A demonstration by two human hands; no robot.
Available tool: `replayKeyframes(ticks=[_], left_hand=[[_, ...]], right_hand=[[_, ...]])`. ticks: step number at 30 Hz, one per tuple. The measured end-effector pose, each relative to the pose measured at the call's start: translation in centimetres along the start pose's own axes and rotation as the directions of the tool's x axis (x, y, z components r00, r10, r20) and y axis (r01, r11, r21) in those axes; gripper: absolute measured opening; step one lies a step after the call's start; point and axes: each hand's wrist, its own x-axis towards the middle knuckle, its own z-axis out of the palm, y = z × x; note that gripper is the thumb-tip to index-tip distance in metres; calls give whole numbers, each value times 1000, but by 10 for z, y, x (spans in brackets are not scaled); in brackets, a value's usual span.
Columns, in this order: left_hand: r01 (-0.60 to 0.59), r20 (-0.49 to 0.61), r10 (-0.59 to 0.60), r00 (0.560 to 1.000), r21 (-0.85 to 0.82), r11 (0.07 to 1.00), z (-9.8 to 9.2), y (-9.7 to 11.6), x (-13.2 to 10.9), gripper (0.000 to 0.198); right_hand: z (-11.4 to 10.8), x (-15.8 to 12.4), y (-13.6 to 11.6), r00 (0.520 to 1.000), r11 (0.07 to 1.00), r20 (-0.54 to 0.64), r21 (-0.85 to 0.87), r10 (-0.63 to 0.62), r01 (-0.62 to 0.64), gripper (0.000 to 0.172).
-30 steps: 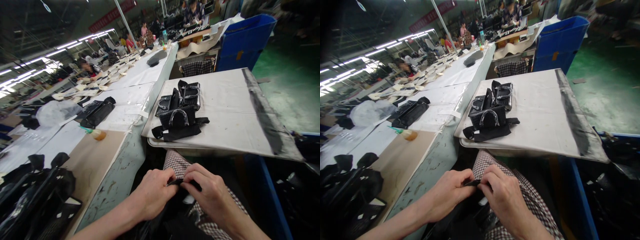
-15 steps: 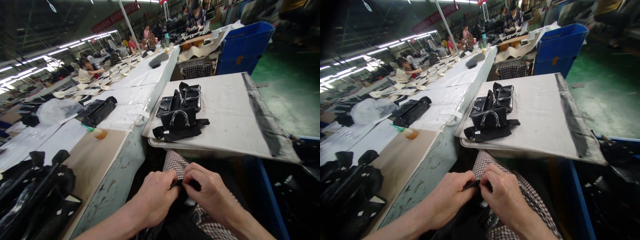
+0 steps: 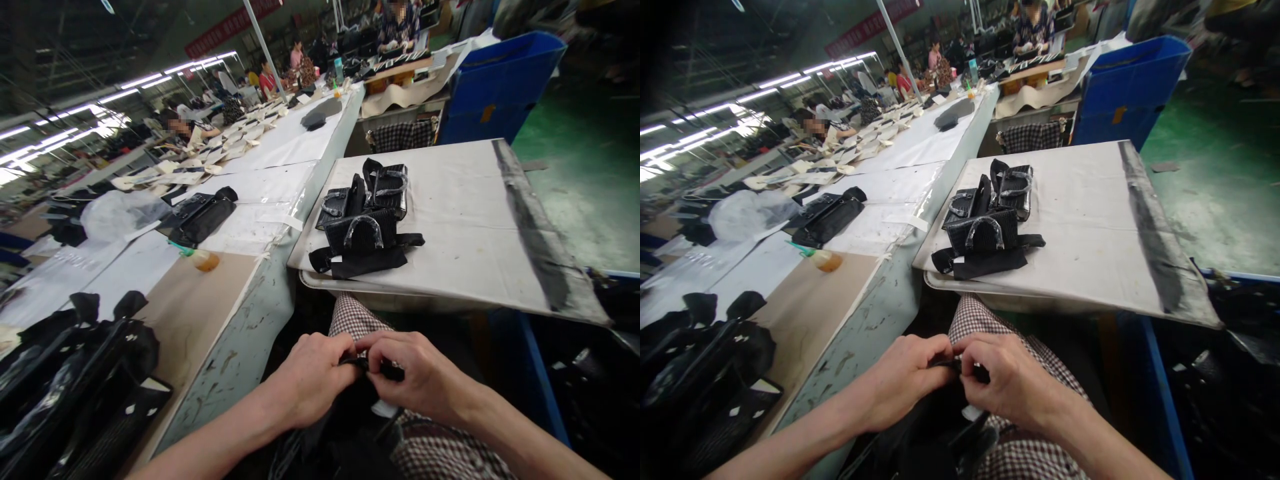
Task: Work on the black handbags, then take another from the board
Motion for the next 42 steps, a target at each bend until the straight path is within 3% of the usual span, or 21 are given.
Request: replayKeyframes(ticks=[5, 8, 11, 14, 16, 19, 25, 28, 30, 33, 38, 42], left_hand=[[2, 14, -2, 1000, 4, 1000, -3, -5, 0, 8], [0, 52, 1, 999, -21, 1000, -11, -6, -2, 10], [-1, 80, 2, 997, -10, 1000, -24, -4, -5, 25], [-31, 140, 30, 990, 5, 999, -36, 1, -9, 34], [-43, 161, 44, 986, -5, 999, -39, 3, -10, 25], [-27, 121, 26, 992, 10, 1000, -36, 4, -9, 11], [13, 64, -20, 998, 106, 994, -30, 10, -7, 8], [26, 59, -31, 998, 91, 996, -32, 13, -10, 6], [46, 54, -50, 997, 79, 996, -32, 14, -11, 5], [66, 52, -69, 996, 55, 996, -31, 12, -11, 6], [50, 102, -44, 994, -53, 997, -30, 3, 0, 9], [77, 135, -55, 989, -160, 984, -29, -7, 8, 18]], right_hand=[[-2, -5, -2, 999, 997, 35, 75, -5, 3, 18], [0, -5, -6, 999, 997, -28, 74, -26, 28, 17], [3, -2, -10, 992, 997, -106, 34, -69, 73, 17], [1, 0, -12, 989, 996, -123, -49, -80, 74, 18], [-2, 0, -11, 990, 990, -119, -129, -77, 61, 18], [-8, -1, -11, 989, 963, -97, -259, -107, 79, 19], [-13, 0, -15, 984, 870, 51, -461, -171, 175, 25], [-11, -2, -14, 995, 900, 44, -426, -86, 96, 20], [-8, -5, -11, 1000, 930, -16, -366, 19, -23, 16], [-2, -8, -5, 982, 917, -130, -357, 138, -176, 24], [3, -9, 3, 978, 925, -174, -340, 118, -172, 11], [4, -10, 5, 974, 952, -215, -278, 66, -126, 12]])
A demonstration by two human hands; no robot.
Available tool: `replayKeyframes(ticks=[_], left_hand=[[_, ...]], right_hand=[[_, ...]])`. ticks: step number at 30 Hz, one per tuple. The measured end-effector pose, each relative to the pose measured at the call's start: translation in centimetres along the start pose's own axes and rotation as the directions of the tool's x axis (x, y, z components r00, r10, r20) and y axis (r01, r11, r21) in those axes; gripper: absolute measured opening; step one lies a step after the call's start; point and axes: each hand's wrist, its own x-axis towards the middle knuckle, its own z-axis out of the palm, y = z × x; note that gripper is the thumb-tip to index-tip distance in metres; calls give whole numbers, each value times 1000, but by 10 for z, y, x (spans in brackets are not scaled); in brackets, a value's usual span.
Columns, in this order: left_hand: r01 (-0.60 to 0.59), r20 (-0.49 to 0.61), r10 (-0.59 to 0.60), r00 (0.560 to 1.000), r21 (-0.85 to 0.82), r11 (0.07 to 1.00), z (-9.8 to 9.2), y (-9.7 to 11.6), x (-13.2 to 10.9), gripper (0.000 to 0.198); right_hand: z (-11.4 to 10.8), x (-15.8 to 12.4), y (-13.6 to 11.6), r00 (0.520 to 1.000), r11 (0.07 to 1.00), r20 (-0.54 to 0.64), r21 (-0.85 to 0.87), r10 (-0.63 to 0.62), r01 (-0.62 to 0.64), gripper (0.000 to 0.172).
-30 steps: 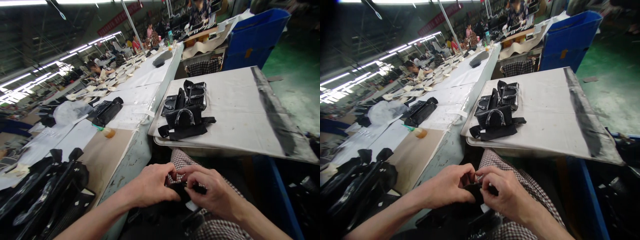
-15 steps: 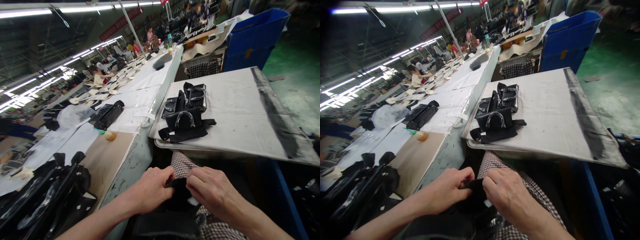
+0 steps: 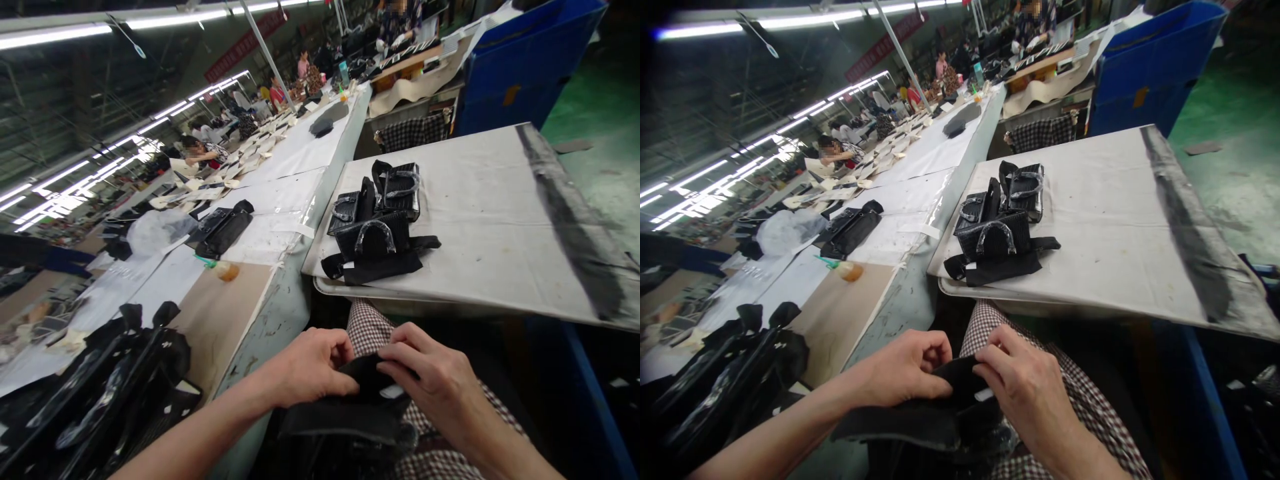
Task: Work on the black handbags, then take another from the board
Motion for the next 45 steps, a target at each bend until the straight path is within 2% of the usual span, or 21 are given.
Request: replayKeyframes(ticks=[6, 14, 17, 22, 25, 28, 35, 38, 42, 45], left_hand=[[21, -57, -20, 998, 23, 1000, 4, 2, -3, 12], [5, -104, 1, 995, 57, 998, 12, 12, -15, 6], [3, -117, 3, 993, 56, 998, 14, 10, -18, 7], [-16, -139, 24, 990, 56, 998, 16, 2, -22, 7], [-26, -159, 35, 987, 58, 998, 16, -1, -24, 8], [-21, -170, 31, 985, 61, 998, 16, -2, -27, 8], [4, -142, -5, 990, -4, 1000, 16, -6, -27, 9], [4, -122, -10, 992, -51, 999, 14, -12, -23, 9], [-31, -104, 25, 994, -62, 998, 12, -19, -19, 13], [-25, -100, 22, 995, -28, 999, 11, -17, -21, 15]], right_hand=[[1, -2, -2, 997, 998, -53, -20, -55, 54, 20], [0, -2, -5, 1000, 996, -2, -83, -18, 18, 19], [-2, -2, -8, 995, 986, 13, -132, -101, 102, 22], [-6, 4, -15, 954, 938, 69, -177, -291, 299, 30], [-5, 7, -17, 956, 945, 82, -150, -282, 292, 31], [-6, 9, -17, 968, 963, 102, -122, -230, 242, 24], [-12, 14, -18, 944, 979, 260, 51, -206, 200, 17], [-12, 14, -17, 925, 963, 275, 128, -264, 237, 17], [-9, 10, -17, 901, 909, 204, 259, -383, 328, 19], [-7, 8, -17, 892, 876, 163, 326, -422, 355, 19]])
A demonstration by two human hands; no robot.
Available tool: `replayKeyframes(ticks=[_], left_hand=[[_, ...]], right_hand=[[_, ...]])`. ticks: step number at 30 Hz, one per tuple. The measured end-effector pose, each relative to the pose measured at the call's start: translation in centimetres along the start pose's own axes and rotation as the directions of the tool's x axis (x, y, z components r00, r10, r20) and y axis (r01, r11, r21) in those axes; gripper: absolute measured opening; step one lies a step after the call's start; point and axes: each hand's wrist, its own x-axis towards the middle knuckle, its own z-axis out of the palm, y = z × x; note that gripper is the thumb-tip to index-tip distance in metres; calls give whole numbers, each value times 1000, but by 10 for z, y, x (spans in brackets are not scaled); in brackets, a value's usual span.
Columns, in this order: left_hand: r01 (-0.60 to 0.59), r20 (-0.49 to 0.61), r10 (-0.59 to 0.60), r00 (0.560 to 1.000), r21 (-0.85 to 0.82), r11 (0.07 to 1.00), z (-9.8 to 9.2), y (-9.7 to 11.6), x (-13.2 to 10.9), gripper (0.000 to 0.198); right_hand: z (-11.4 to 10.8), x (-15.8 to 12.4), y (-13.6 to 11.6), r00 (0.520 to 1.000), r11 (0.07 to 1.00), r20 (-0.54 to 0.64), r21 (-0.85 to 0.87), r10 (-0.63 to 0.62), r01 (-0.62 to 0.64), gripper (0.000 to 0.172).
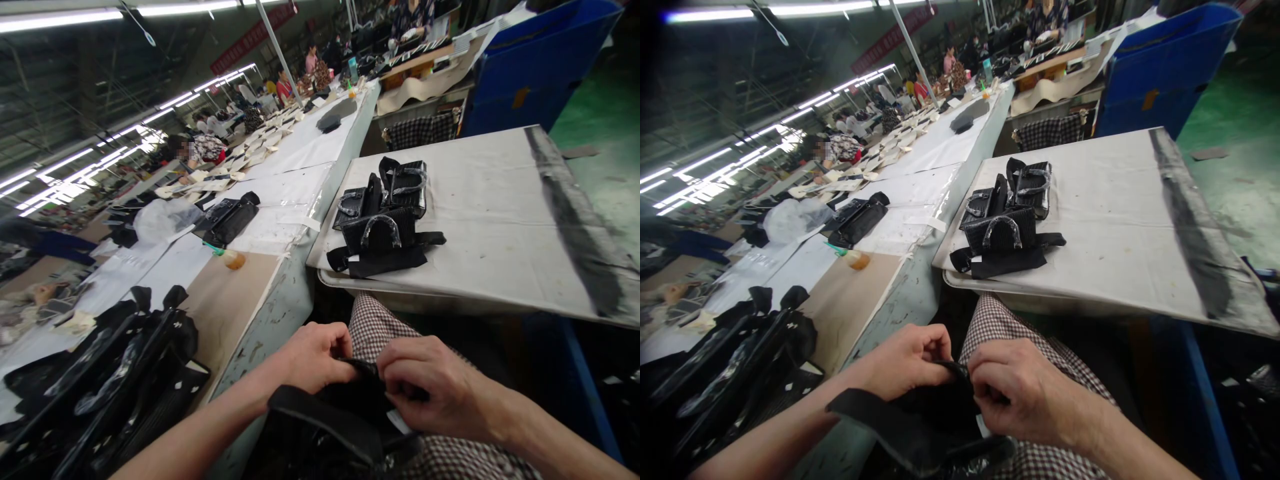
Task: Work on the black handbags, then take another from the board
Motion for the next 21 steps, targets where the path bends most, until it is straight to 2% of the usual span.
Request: replayKeyframes(ticks=[3, 7, 9, 12, 14, 17, 21], left_hand=[[24, -30, -21, 999, 94, 995, 0, 7, -5, 12], [68, -73, -54, 996, 192, 979, 3, 18, -12, 12], [63, -80, -48, 996, 191, 980, 5, 20, -15, 14], [47, -83, -32, 996, 189, 981, 6, 21, -16, 16], [45, -82, -29, 996, 201, 979, 7, 21, -15, 15], [30, -86, -12, 996, 217, 976, 7, 22, -15, 11], [19, -78, -2, 997, 222, 975, 5, 22, -15, 8]], right_hand=[[-1, 0, -1, 999, 999, 20, -25, 28, -28, 19], [-4, -1, -10, 974, 945, 108, -282, 200, -163, 20], [-4, 0, -18, 944, 893, 110, -374, 313, -252, 16], [-1, 1, -28, 878, 819, 75, -405, 473, -407, 20], [2, 3, -32, 830, 760, 38, -429, 556, -489, 18], [6, 6, -32, 800, 716, 4, -448, 601, -536, 11], [10, 7, -25, 812, 746, -33, -375, 582, -550, 13]])
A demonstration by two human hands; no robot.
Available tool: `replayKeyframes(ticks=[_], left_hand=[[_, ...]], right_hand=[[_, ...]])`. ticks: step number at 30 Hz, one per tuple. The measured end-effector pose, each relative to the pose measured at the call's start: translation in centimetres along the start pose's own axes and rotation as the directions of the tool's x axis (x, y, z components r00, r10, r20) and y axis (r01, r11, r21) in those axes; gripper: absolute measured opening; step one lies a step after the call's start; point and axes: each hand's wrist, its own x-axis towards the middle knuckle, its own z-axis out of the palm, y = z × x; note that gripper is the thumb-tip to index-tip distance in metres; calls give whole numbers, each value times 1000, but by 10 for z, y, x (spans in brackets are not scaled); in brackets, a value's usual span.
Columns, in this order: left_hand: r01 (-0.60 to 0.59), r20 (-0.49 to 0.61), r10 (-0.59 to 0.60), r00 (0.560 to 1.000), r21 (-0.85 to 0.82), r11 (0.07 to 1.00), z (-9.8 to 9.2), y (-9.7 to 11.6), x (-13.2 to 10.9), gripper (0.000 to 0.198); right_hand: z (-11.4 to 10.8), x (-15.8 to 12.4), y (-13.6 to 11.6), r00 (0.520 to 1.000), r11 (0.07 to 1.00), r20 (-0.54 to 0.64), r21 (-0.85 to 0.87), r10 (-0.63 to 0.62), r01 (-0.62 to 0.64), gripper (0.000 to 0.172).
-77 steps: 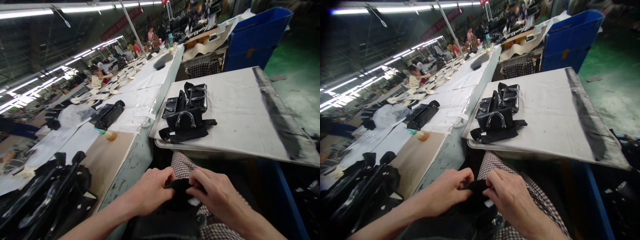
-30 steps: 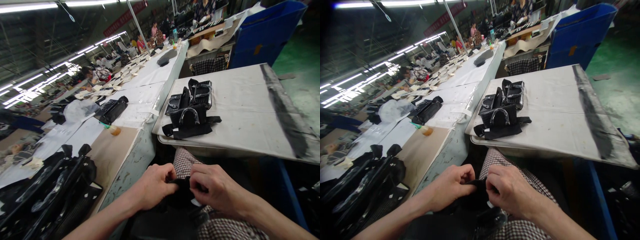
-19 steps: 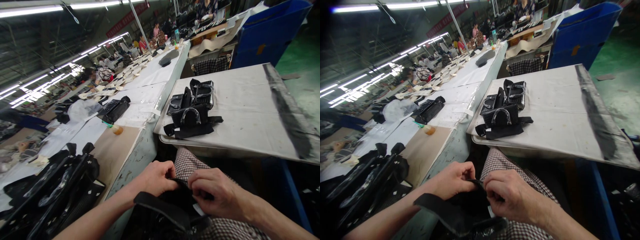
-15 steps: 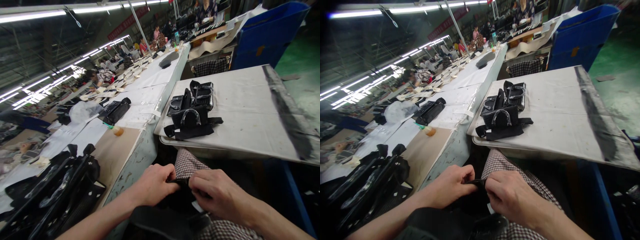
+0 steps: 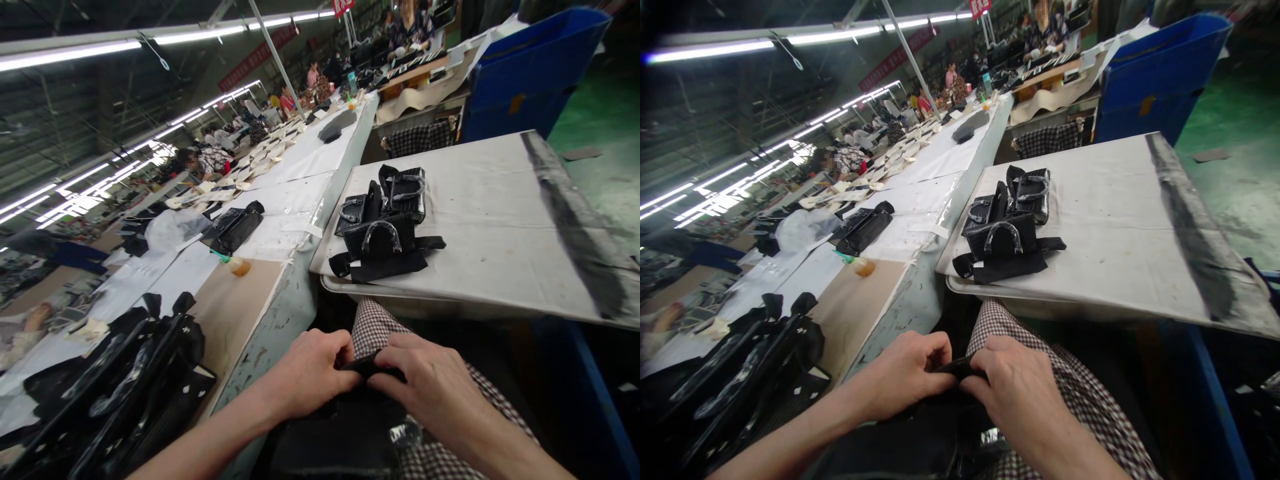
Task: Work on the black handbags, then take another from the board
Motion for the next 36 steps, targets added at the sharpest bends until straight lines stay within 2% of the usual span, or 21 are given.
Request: replayKeyframes(ticks=[4, 8, 13, 17, 19, 21, 24, 26, 29, 33, 36], left_hand=[[-19, 58, 22, 998, -45, 999, -4, -5, 1, 14], [-24, 124, 34, 992, -82, 996, -9, -12, 3, 22], [-1, 149, 20, 989, -130, 991, -11, -14, 3, 25], [35, 152, -15, 988, -128, 991, -12, -10, 3, 28], [35, 150, -17, 989, -120, 992, -14, -9, 3, 33], [11, 172, 12, 985, -132, 991, -16, -12, 3, 38], [-34, 230, 87, 969, -225, 974, -19, -20, -1, 38], [-16, 235, 93, 968, -311, 950, -19, -26, -7, 34], [40, 154, 11, 988, -325, 945, -16, -30, -20, 26], [107, -63, -114, 991, -103, 989, -6, -28, -36, 15], [136, -120, -134, 984, 8, 991, -1, -27, -42, 14]], right_hand=[[4, 1, 4, 1000, 989, -15, 149, -22, 24, 15], [4, 2, 5, 988, 955, -23, 253, -154, 155, 18], [-1, 3, 5, 934, 900, -5, 266, -358, 346, 24], [-2, 4, 6, 892, 838, 11, 346, -452, 421, 22], [0, 3, 8, 892, 827, -12, 370, -451, 423, 21], [3, 2, 11, 917, 850, -49, 358, -395, 386, 18], [8, 0, 14, 958, 899, -98, 331, -269, 286, 14], [10, -1, 16, 969, 916, -103, 316, -223, 245, 12], [12, -3, 15, 973, 935, -99, 270, -211, 230, 10], [14, -4, 12, 978, 957, -72, 202, -195, 206, 7], [14, -5, 9, 974, 945, -57, 235, -221, 228, 11]])
